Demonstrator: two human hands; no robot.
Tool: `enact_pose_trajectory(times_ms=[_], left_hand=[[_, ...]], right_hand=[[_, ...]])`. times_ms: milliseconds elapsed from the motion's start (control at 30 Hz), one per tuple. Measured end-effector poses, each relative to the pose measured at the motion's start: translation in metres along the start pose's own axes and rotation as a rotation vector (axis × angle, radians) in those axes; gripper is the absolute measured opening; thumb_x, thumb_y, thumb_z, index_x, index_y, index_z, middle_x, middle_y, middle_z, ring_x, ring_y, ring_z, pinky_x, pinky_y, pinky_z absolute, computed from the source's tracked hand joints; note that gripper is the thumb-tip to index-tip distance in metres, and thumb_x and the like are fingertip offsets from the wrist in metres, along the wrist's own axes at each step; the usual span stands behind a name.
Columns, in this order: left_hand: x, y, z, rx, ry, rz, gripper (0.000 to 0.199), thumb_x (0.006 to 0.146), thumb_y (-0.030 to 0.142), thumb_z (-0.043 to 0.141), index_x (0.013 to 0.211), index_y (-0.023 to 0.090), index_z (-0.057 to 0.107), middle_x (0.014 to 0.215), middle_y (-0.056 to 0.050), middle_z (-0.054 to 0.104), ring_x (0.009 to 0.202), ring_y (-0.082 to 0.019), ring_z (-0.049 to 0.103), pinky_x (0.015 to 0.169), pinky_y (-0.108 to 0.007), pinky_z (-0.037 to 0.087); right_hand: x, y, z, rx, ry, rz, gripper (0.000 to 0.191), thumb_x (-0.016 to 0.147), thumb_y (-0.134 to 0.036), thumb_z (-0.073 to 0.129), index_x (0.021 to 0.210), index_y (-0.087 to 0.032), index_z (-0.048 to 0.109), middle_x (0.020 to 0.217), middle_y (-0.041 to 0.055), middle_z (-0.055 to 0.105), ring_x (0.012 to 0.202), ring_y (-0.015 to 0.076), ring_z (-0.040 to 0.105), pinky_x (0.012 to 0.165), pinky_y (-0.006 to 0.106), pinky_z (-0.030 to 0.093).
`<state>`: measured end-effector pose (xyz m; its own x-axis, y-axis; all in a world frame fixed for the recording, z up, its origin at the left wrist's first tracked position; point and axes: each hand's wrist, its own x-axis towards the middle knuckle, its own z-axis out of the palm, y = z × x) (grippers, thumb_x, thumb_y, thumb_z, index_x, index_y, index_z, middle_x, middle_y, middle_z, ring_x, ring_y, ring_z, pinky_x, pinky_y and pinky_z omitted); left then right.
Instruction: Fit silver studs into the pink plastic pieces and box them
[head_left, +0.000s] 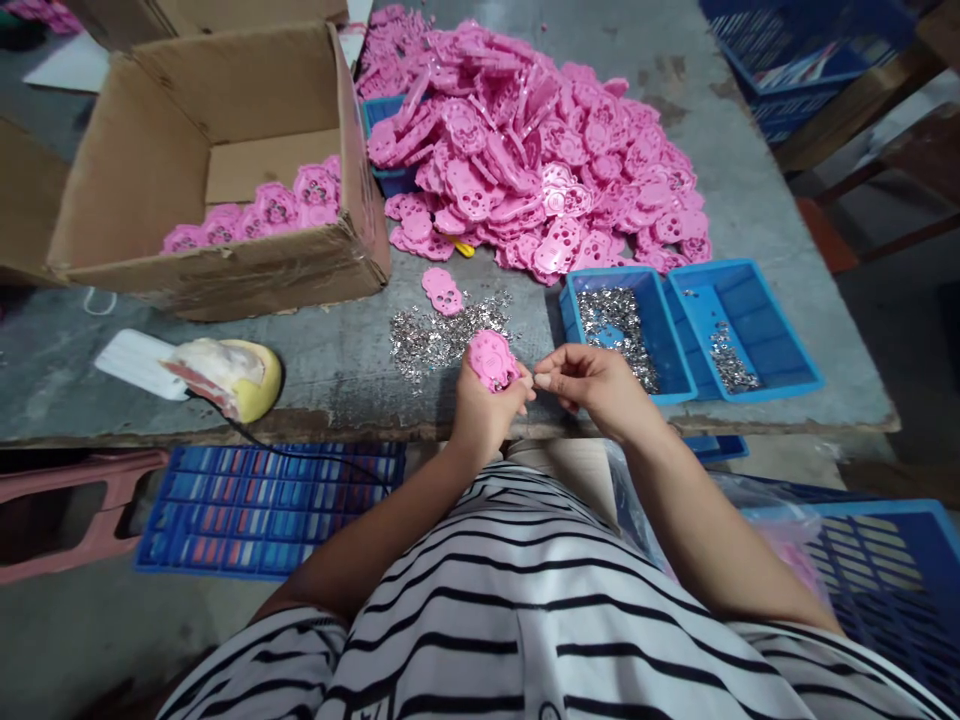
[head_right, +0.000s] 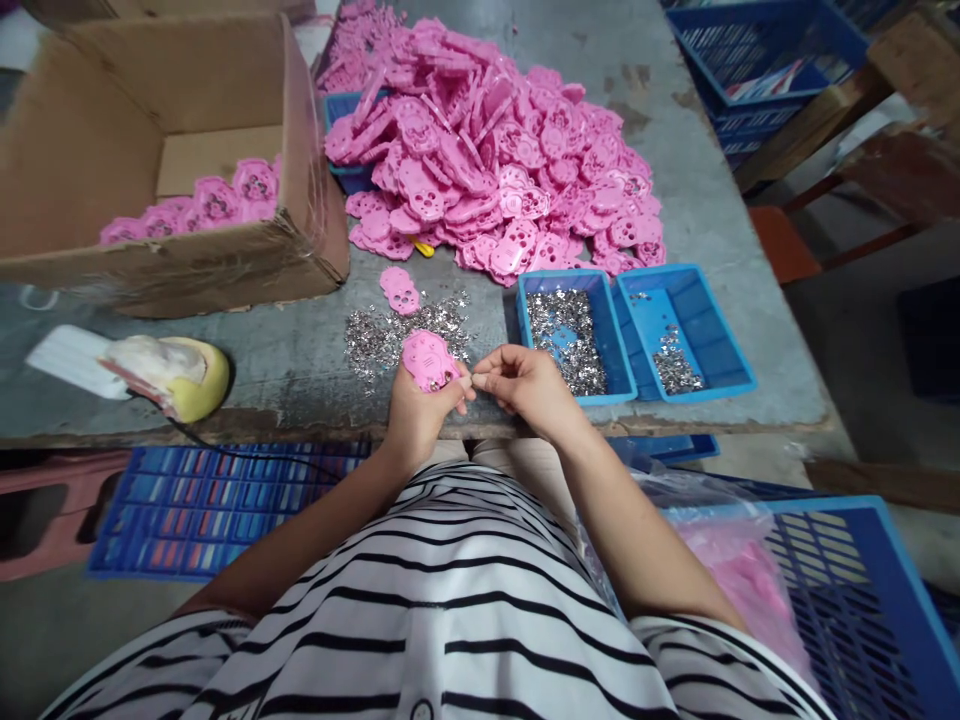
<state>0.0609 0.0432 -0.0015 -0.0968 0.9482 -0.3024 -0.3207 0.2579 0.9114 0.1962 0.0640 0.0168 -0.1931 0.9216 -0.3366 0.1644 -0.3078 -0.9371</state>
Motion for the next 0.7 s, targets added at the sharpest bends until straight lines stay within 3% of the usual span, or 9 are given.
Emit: enact_pose_trajectory(times_ms=[133, 200, 300, 400, 500, 700], left_hand=[[-0.001, -0.001, 0.0, -0.021, -0.008, 0.008, 0.031, 0.063, 0.015, 0.072, 0.083, 0.019, 0.049, 0.067, 0.004, 0.061, 0.051, -0.009, 0.056, 0.044, -0.019, 0.042], [-0.001, -0.002, -0.001, -0.072, -0.026, 0.012, 0.034, 0.063, 0.022, 0.077, 0.083, 0.019, 0.05, 0.069, 0.003, 0.061, 0.053, -0.009, 0.057, 0.045, -0.02, 0.043], [-0.002, -0.001, -0.003, -0.248, -0.091, -0.009, 0.045, 0.068, 0.053, 0.074, 0.089, 0.019, 0.053, 0.077, -0.002, 0.064, 0.067, -0.015, 0.063, 0.053, -0.023, 0.048], [-0.002, 0.001, -0.003, -0.357, -0.129, -0.071, 0.062, 0.075, 0.077, 0.05, 0.097, 0.019, 0.056, 0.089, -0.008, 0.068, 0.09, -0.023, 0.066, 0.064, -0.028, 0.053], [-0.003, 0.002, -0.002, -0.404, -0.108, -0.109, 0.07, 0.081, 0.079, 0.038, 0.11, 0.019, 0.057, 0.101, -0.011, 0.068, 0.105, -0.026, 0.064, 0.076, -0.033, 0.054], [-0.004, -0.001, -0.001, -0.422, -0.094, -0.104, 0.073, 0.086, 0.076, 0.029, 0.126, 0.021, 0.054, 0.115, -0.011, 0.066, 0.114, -0.025, 0.061, 0.087, -0.034, 0.053]], right_hand=[[0.0, 0.002, 0.002, -0.028, 0.004, -0.015, 0.039, 0.059, -0.051, 0.08, 0.062, -0.018, 0.06, 0.05, -0.0039, 0.052, 0.042, 0.0077, 0.038, 0.039, 0.023, 0.029], [0.0, 0.003, 0.003, -0.042, 0.017, -0.065, 0.037, 0.063, -0.051, 0.077, 0.062, -0.018, 0.06, 0.053, -0.0029, 0.054, 0.047, 0.0093, 0.042, 0.045, 0.024, 0.034], [0.0, 0.006, 0.006, -0.067, 0.108, -0.187, 0.032, 0.068, -0.048, 0.074, 0.063, -0.019, 0.062, 0.07, 0.0021, 0.061, 0.068, 0.0149, 0.055, 0.065, 0.031, 0.047], [-0.001, 0.009, 0.01, -0.095, 0.154, -0.253, 0.027, 0.069, -0.043, 0.074, 0.061, -0.02, 0.064, 0.091, 0.0065, 0.062, 0.092, 0.0206, 0.058, 0.084, 0.038, 0.048], [-0.002, 0.01, 0.014, -0.133, 0.109, -0.258, 0.024, 0.072, -0.039, 0.072, 0.06, -0.02, 0.064, 0.097, 0.0075, 0.061, 0.099, 0.0224, 0.057, 0.09, 0.041, 0.047], [-0.002, 0.011, 0.018, -0.17, 0.128, -0.259, 0.022, 0.074, -0.035, 0.071, 0.06, -0.02, 0.063, 0.1, 0.0075, 0.06, 0.106, 0.0237, 0.056, 0.095, 0.044, 0.045]])
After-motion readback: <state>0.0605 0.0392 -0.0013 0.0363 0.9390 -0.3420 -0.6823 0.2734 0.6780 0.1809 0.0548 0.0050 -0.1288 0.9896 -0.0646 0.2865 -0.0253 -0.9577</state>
